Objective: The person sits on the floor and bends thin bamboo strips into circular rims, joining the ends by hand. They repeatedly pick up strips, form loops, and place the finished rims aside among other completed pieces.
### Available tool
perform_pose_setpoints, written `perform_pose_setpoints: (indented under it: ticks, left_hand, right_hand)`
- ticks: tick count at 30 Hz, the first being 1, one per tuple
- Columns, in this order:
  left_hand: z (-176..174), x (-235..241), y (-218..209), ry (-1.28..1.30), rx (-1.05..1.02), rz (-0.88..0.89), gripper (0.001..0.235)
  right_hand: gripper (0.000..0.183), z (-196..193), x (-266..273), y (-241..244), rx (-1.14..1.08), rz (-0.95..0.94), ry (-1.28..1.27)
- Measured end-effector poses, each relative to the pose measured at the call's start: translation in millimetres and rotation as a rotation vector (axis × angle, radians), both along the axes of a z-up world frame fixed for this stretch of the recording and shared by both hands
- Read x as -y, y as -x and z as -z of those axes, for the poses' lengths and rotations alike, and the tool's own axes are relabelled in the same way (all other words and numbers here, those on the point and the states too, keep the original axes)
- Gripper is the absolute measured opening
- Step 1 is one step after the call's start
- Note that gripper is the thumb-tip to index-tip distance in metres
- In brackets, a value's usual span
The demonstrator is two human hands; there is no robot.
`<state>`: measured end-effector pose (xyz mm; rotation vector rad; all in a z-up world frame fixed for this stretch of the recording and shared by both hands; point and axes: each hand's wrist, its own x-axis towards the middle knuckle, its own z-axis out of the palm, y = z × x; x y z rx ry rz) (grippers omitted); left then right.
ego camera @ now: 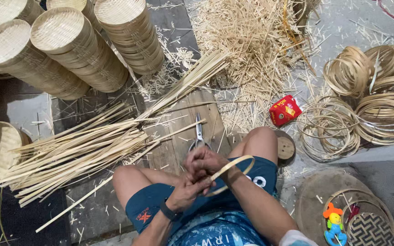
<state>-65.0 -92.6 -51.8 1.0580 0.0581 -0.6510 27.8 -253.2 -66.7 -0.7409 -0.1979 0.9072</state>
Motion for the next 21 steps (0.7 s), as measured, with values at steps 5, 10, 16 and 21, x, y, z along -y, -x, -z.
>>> perform_pose_setpoints:
  ticks: [5, 10, 16, 21]
  left_hand:
    - [-10.7, -32.9, -25.3, -0.385, 0.199, -0.168, 0.022]
    - [-20.3, -50.5, -39.7, -0.847, 1.072, -0.163, 0.019]
    - [-22.7, -29.1, -52.1, -0.439, 0.321, -0.516, 0.015]
    - [-36.9, -0.9, -53.5, -0.313, 0.31, -0.652, 0.02]
  right_hand:
    - [0.011, -29.7, -6.0, -0.5, 0.628, 0.318, 0.455]
    - [0.02, -65.9, 1.7, 14.8, 0.926, 0.391, 0.696]
    - [0.012, -28.2, -2.0, 21.2, 0.214, 0.469, 0.309]
    - [0.018, 1.3, -17.7, 22.9, -0.25, 0.448, 0.033]
